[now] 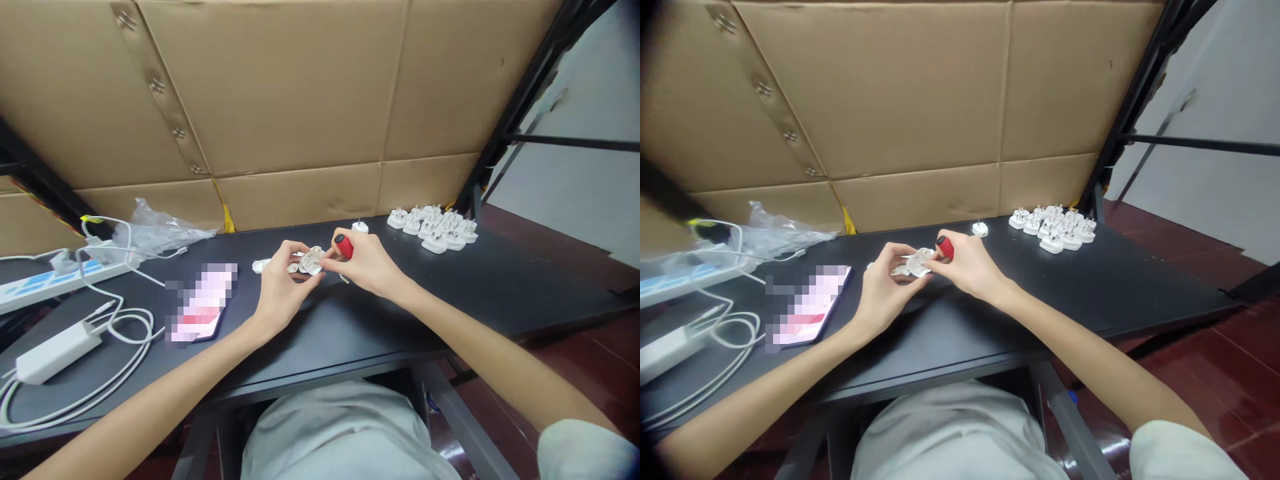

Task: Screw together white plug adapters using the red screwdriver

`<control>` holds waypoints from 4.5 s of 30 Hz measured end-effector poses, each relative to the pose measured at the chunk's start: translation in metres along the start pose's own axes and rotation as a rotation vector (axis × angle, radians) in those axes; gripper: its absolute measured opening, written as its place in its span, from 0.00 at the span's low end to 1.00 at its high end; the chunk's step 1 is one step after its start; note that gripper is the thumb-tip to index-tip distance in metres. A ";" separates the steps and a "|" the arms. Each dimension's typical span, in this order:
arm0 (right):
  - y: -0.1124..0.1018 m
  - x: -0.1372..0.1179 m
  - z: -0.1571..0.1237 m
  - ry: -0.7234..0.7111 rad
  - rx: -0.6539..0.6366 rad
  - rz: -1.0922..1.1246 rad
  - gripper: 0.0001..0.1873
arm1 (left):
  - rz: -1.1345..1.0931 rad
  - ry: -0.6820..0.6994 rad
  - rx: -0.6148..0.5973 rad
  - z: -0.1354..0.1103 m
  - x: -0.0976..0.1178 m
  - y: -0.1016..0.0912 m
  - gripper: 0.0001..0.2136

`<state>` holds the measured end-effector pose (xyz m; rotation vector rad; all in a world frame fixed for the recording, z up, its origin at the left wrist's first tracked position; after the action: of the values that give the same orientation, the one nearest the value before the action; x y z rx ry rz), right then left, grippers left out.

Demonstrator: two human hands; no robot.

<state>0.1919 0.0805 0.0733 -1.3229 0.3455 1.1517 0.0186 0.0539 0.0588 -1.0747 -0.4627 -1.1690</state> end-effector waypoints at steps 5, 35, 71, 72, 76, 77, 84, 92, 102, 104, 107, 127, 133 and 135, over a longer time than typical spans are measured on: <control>-0.001 -0.002 -0.001 -0.002 0.005 -0.039 0.23 | -0.005 -0.002 0.013 0.000 0.000 -0.001 0.19; 0.004 0.002 -0.002 -0.046 0.130 0.140 0.22 | -0.072 -0.017 0.074 -0.003 0.000 -0.004 0.17; 0.000 -0.010 -0.003 -0.083 0.064 -0.063 0.16 | -0.089 -0.053 0.059 -0.002 -0.010 -0.004 0.19; 0.001 -0.009 -0.002 -0.086 0.062 -0.077 0.17 | -0.090 -0.054 0.057 -0.002 -0.010 -0.004 0.19; 0.002 -0.007 -0.001 -0.076 0.056 -0.152 0.13 | -0.082 -0.060 0.049 -0.001 -0.008 -0.003 0.19; 0.002 -0.007 -0.001 -0.073 0.058 -0.168 0.13 | -0.083 -0.063 0.046 -0.002 -0.007 -0.002 0.19; 0.000 -0.014 -0.001 -0.088 0.086 -0.213 0.17 | -0.106 -0.055 0.024 -0.004 -0.002 0.002 0.19; 0.001 -0.014 -0.001 -0.106 0.080 -0.243 0.18 | -0.089 -0.042 0.000 -0.002 -0.001 0.003 0.16; -0.008 0.009 0.001 0.143 -0.049 -0.468 0.10 | -0.039 -0.082 0.054 0.000 -0.010 -0.006 0.20; 0.002 0.021 0.000 0.185 -0.185 -0.595 0.09 | -0.041 -0.094 0.055 0.000 -0.012 -0.006 0.20; 0.013 0.031 0.000 0.197 -0.281 -0.713 0.06 | -0.048 -0.095 0.054 0.000 -0.013 -0.006 0.20; 0.018 0.009 -0.004 0.146 -0.262 -0.573 0.04 | -0.084 -0.097 0.022 0.002 -0.015 -0.002 0.19; 0.018 0.007 -0.006 0.123 -0.260 -0.505 0.05 | -0.090 -0.115 0.019 0.003 -0.018 -0.002 0.19; 0.018 0.004 -0.006 0.094 -0.269 -0.476 0.07 | -0.100 -0.123 0.018 0.002 -0.021 -0.002 0.19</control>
<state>0.1812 0.0737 0.0580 -1.5912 -0.0647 0.7510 0.0095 0.0666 0.0448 -1.1228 -0.6282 -1.1886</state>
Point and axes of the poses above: each hand's wrist, its own z-axis towards the middle knuckle, its own y-axis out of the palm, x = y × z, the point moved 9 cm from there along z, towards the middle knuckle, and after that the axes turned 8 degrees about -x, right-handed, at the moved point
